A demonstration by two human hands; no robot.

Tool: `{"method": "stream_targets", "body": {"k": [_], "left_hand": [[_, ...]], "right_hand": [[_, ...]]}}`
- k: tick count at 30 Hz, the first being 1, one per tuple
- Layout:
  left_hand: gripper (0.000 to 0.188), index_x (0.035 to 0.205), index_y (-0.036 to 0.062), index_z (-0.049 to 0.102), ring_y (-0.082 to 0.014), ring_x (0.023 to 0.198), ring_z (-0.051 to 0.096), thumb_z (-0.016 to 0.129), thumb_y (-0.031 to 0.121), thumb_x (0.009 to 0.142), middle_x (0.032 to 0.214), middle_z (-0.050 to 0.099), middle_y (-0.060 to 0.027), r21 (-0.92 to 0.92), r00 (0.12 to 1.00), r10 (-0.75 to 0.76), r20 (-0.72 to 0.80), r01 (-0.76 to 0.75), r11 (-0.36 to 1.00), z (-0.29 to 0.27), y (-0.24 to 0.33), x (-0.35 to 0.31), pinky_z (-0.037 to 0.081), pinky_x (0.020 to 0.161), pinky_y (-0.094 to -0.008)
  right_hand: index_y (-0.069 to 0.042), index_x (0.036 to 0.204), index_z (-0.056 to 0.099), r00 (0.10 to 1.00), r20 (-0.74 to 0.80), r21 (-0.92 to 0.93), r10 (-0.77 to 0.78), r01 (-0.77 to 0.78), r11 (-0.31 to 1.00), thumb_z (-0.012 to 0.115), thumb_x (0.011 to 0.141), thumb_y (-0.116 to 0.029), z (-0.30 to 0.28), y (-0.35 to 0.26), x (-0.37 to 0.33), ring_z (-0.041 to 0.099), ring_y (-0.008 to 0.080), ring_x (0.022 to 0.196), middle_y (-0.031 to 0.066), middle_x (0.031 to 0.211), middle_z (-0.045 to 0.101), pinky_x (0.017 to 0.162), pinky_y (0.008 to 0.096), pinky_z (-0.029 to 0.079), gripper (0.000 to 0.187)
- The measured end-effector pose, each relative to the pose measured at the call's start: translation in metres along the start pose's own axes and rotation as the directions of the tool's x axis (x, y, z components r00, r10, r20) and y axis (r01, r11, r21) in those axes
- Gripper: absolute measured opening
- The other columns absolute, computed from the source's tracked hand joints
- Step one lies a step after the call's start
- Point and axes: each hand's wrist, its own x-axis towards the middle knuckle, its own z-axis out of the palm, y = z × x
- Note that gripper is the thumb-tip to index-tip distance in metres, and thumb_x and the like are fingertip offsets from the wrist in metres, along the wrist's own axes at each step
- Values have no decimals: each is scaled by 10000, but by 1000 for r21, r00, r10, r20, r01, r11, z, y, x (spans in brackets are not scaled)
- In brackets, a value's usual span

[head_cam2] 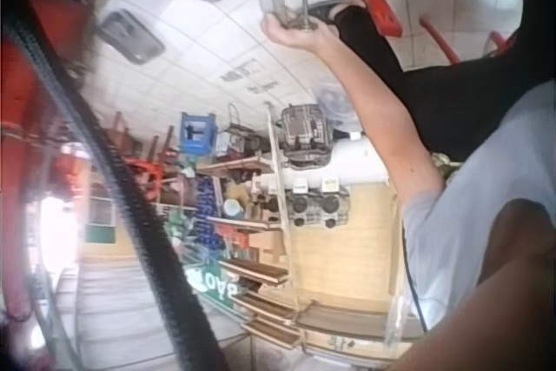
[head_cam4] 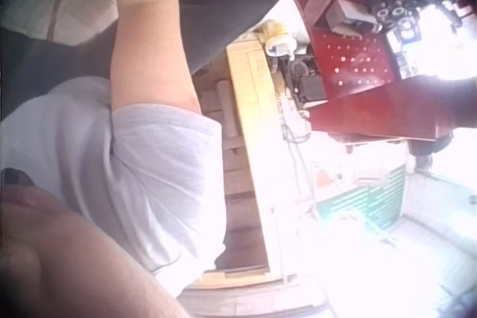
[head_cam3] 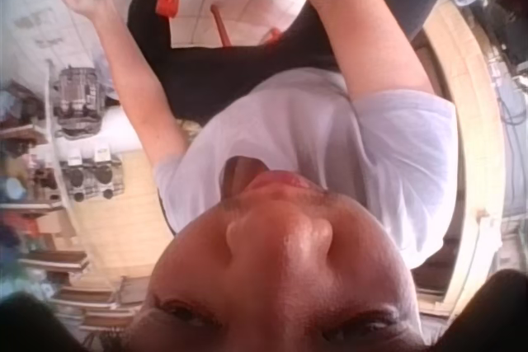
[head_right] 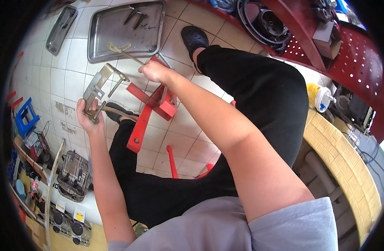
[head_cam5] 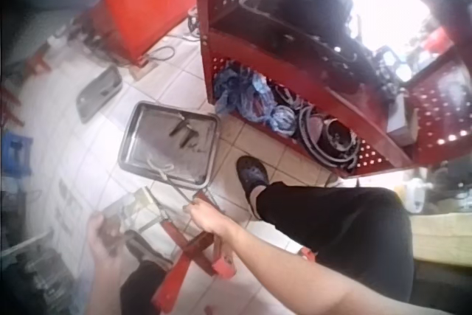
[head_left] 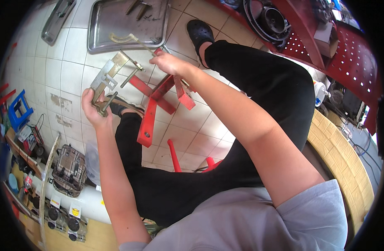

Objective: The person sits on a low stool and assembles a brass door lock mechanism by hand. They insert a latch bolt into the lock body, attach a curved metal strike plate, and secure the components with screws and washers. The person repeatedly picks up small parts from a metal tray, aligns them, and tightens them into the assembly.

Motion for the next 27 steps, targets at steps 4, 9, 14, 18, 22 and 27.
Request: {"method": "stream_targets", "body": {"k": [4,9,14,18,22,27], "left_hand": [[255,651,119,374,-119,533,383,507,142,867,575,394,10,-12,998,-22,50,22,1000,3,2,0,326,609,-279],[222,669,88,396,-137,564,428,490,142,863,618,462,-51,-60,990,-30,137,39,997,-11,4,5,380,637,-287],[219,669,84,403,-140,568,427,489,136,864,621,469,-54,-76,992,-20,128,30,997,-12,6,8,378,640,-293],[216,672,81,408,-142,576,425,491,136,863,624,466,-53,-85,987,-19,156,33,996,-15,8,14,375,639,-298],[215,669,83,410,-146,581,426,491,135,861,631,467,-54,-92,985,-11,174,27,995,-19,8,14,374,638,-296],[215,663,82,416,-147,584,430,490,134,857,636,475,-60,-107,986,-4,168,23,994,-22,10,13,379,644,-292]], "right_hand": [[-30,1096,620,992,120,139,39,-56,989,474,866,-280,11,33,40,463,305,1176,167,1241,502,980,365,360,370],[17,988,633,1000,-13,238,14,-11,971,542,795,-288,10,20,41,490,291,1122,162,1166,545,949,352,375,372],[16,1006,616,996,-41,197,-80,86,977,548,789,-289,2,12,39,490,295,1125,165,1157,554,942,349,373,381],[17,1052,587,998,-40,206,-41,48,977,554,781,-294,-2,11,39,495,297,1124,172,1157,559,942,352,373,414],[13,1080,568,1000,6,212,-2,0,977,555,779,-303,-3,1,27,498,305,1132,185,1172,555,942,355,374,437],[22,1094,560,999,30,157,-32,27,987,524,805,-293,2,-13,13,493,313,1140,189,1175,546,948,360,372,429]]}}
